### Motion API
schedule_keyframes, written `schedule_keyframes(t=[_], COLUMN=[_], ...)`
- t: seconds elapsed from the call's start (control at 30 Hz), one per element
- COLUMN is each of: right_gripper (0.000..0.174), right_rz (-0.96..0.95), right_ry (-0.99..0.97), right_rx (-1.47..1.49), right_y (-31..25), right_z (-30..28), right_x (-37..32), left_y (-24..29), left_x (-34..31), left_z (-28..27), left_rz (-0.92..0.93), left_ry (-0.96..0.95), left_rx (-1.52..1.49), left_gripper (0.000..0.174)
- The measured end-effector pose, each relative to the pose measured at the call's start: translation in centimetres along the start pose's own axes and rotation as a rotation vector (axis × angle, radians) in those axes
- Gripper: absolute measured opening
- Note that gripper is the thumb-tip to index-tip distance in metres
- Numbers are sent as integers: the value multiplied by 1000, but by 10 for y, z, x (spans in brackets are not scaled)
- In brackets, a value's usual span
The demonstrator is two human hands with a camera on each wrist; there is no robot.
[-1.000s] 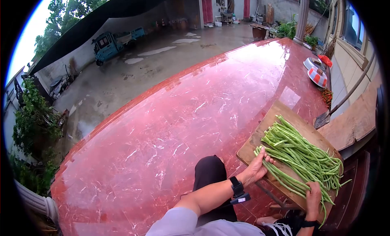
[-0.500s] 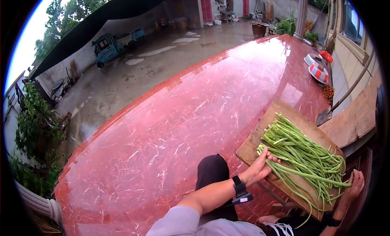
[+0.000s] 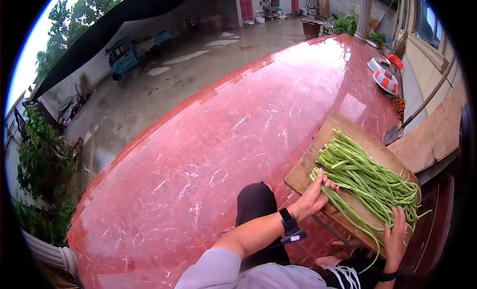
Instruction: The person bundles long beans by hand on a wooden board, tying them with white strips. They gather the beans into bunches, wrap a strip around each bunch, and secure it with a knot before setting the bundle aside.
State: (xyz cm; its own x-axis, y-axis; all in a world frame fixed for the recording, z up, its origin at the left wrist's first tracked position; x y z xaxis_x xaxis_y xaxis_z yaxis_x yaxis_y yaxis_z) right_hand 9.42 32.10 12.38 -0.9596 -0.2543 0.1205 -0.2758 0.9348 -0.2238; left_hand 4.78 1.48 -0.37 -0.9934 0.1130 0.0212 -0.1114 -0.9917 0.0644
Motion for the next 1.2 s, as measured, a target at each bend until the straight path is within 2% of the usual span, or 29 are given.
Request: schedule_keyframes(t=[0.13,0.23,0.33,0.43,0.53,0.67,0.73,0.8,0.83,0.87,0.9,1.0,1.1,1.2], right_gripper=[74,77,65,42,28,33,38,38,36,32,27,14,13,13], right_rz=[-338,-432,-207,-214,-184,-195,-152,-177,-213,-295,-271,-223,-168,-129], right_ry=[-56,48,6,-8,-18,-48,-136,-182,-117,-66,-74,19,135,215], right_rx=[63,59,260,132,212,208,105,139,138,153,73,39,8,-163], right_y=[-102,-127,-120,-111,-109,-111,-110,-112,-114,-106,-89,-40,11,49], right_z=[25,59,102,117,115,112,112,107,100,101,106,96,77,48], right_x=[18,39,56,58,53,53,52,49,46,46,45,34,22,14], left_y=[0,1,1,0,0,-6,-13,-12,-16,-17,-17,-9,-3,-2], left_x=[-1,-2,-4,-2,-5,-25,-17,-13,-11,-9,-8,-7,-4,-1], left_z=[7,11,15,11,9,44,25,20,16,16,16,25,20,12], left_rz=[-7,-30,-43,-20,-60,-116,-131,-187,-167,-139,-147,-117,-100,-109], left_ry=[-27,-70,-66,-146,-156,-72,-153,-106,-85,-117,-41,-43,-76,-27], left_rx=[46,43,39,29,220,340,255,279,226,212,162,129,96,43], left_gripper=[38,38,39,34,22,25,17,36,36,36,37,37,36,37])
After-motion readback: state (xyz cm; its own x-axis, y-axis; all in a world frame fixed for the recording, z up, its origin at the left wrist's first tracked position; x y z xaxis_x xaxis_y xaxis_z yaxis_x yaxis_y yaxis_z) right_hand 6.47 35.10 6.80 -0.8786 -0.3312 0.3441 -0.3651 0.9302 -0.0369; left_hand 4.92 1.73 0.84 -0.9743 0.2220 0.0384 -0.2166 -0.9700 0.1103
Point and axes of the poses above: each hand's wrist, its own x-axis towards the middle knuckle, its own z-axis out of the palm, y = z × x, the point moved 1 cm from there along x, towards the middle knuckle, and after that the axes turned 6 degrees about -y, right-handed, at the moved point
